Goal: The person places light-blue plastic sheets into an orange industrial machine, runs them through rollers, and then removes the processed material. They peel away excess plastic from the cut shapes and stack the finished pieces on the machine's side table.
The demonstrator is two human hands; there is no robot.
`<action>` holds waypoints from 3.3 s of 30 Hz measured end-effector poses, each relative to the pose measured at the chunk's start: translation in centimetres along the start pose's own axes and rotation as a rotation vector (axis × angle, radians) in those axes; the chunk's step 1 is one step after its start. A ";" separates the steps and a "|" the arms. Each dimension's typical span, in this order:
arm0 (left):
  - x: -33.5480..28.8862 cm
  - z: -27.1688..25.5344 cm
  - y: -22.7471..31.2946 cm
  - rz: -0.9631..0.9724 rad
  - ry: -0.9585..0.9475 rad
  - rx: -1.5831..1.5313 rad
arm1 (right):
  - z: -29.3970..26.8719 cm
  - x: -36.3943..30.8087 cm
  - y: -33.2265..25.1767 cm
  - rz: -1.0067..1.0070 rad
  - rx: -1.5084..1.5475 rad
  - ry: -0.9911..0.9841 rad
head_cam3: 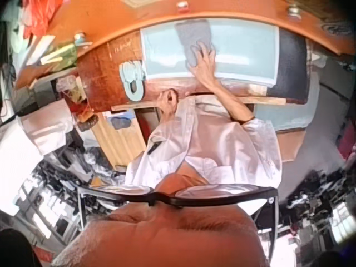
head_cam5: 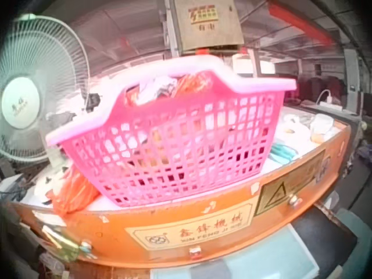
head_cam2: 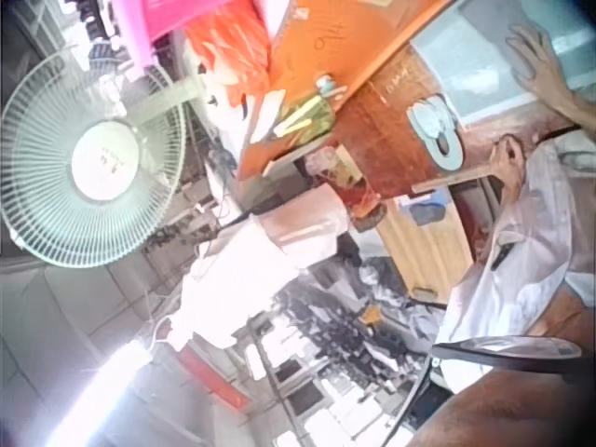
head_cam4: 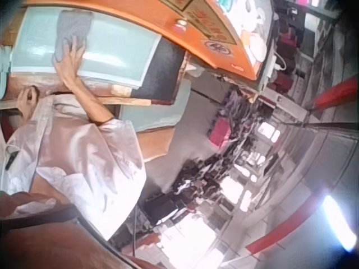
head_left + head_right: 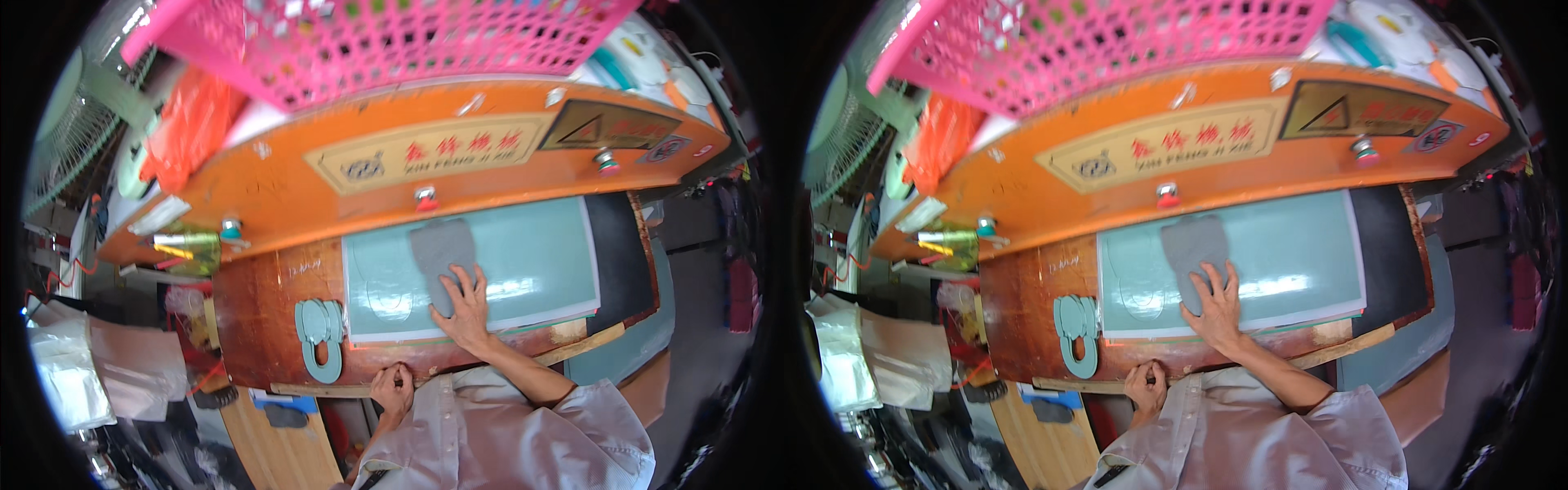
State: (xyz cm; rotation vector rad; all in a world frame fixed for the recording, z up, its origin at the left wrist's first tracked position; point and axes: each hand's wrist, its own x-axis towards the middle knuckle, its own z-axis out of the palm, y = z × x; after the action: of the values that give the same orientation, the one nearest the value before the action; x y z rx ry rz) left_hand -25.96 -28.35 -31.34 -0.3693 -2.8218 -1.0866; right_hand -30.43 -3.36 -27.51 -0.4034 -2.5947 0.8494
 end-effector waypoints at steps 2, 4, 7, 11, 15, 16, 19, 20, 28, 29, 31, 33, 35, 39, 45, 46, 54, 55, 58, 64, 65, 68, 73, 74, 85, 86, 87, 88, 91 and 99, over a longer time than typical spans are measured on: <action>1.9 0.6 1.3 0.035 0.064 0.008 | -2.7 2.0 0.6 -0.004 0.057 0.013; 3.9 1.3 2.3 0.011 0.083 -0.015 | -6.9 4.2 1.2 0.064 0.189 0.017; 7.1 2.4 3.2 0.028 0.132 -0.039 | -16.3 7.6 3.5 0.096 0.203 0.436; 11.8 3.4 4.6 0.044 0.141 -0.005 | -25.8 14.6 7.6 0.034 0.203 0.627; 16.9 3.7 7.7 -0.019 0.112 -0.027 | -27.3 12.7 8.7 -0.068 0.112 0.453; 18.4 3.8 8.4 -0.017 0.120 -0.030 | -27.0 11.8 8.9 -0.016 0.140 0.437; 21.2 4.7 10.3 0.022 0.164 -0.097 | -25.8 9.0 9.9 0.094 0.165 0.372; 21.7 5.0 10.8 0.012 0.168 -0.060 | -25.1 8.1 10.4 0.104 0.136 0.317; 21.0 6.0 12.4 0.026 0.194 0.038 | -18.5 4.5 12.5 0.077 0.098 0.189; 20.6 5.9 12.2 0.022 0.191 0.029 | -18.0 3.9 12.3 0.066 0.087 0.219; 19.4 5.4 11.8 -0.016 0.174 0.030 | -17.4 2.4 12.0 0.111 0.137 0.201; 18.7 5.1 11.1 -0.049 0.143 0.024 | -17.0 1.6 12.0 0.051 0.096 0.236; 17.2 4.7 9.9 -0.086 0.098 -0.048 | -16.5 0.3 12.1 0.078 0.080 0.209; 14.3 4.0 6.8 -0.074 0.051 -0.195 | -14.7 -2.5 11.9 0.151 0.124 0.127; 7.4 3.8 2.7 -0.101 0.054 -0.107 | -12.5 -7.9 8.5 0.386 0.090 0.088; 6.3 3.3 2.1 -0.089 0.059 -0.058 | -11.8 -7.9 7.3 0.478 0.134 0.056; -5.2 0.2 2.9 -0.012 0.154 0.011 | -3.8 -3.4 -1.6 0.088 -0.160 0.041; -6.6 -0.1 2.7 -0.021 0.149 0.045 | -3.5 -4.2 -1.9 0.127 -0.186 0.011; -9.0 -0.4 1.6 -0.064 0.126 0.070 | -4.7 -6.0 -0.3 0.128 0.112 0.014; -10.8 -0.1 -0.9 -0.062 -0.002 0.085 | -12.7 -7.4 6.7 0.431 0.716 0.069; -10.7 0.1 -1.2 -0.053 -0.015 0.071 | -12.8 -7.5 7.1 0.368 0.528 0.078; -10.5 1.5 -0.9 0.007 -0.100 0.014 | -12.2 -8.3 7.8 0.230 0.091 0.071; -8.6 3.4 1.8 0.042 -0.194 -0.074 | -8.3 -7.8 8.7 0.189 -0.117 0.114; -8.2 3.2 2.5 0.060 -0.170 -0.075 | -8.1 -7.5 8.7 0.161 -0.127 0.164; 0.9 4.5 7.5 0.056 0.097 -0.094 | -20.1 3.0 10.0 0.241 0.174 0.413; 2.2 4.7 7.7 0.057 0.093 -0.091 | -22.5 4.9 10.1 0.155 0.150 0.522; 3.4 5.0 7.9 0.055 0.089 -0.063 | -24.8 6.7 10.3 0.154 0.133 0.600; 4.8 5.3 8.3 0.056 0.098 -0.051 | -26.2 9.1 10.3 0.032 0.212 0.678; 8.9 5.8 10.0 0.029 0.098 -0.020 | -29.0 12.2 10.5 -0.009 0.115 0.559; 18.0 7.1 14.7 0.031 0.152 -0.021 | -27.1 4.5 14.1 0.119 0.069 0.250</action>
State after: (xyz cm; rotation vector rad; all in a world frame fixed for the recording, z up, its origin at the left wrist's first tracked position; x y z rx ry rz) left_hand -39.52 -9.61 -23.94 -0.3168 -2.6650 -1.0895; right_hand -20.49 22.99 -14.78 -0.6082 -2.3238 0.8656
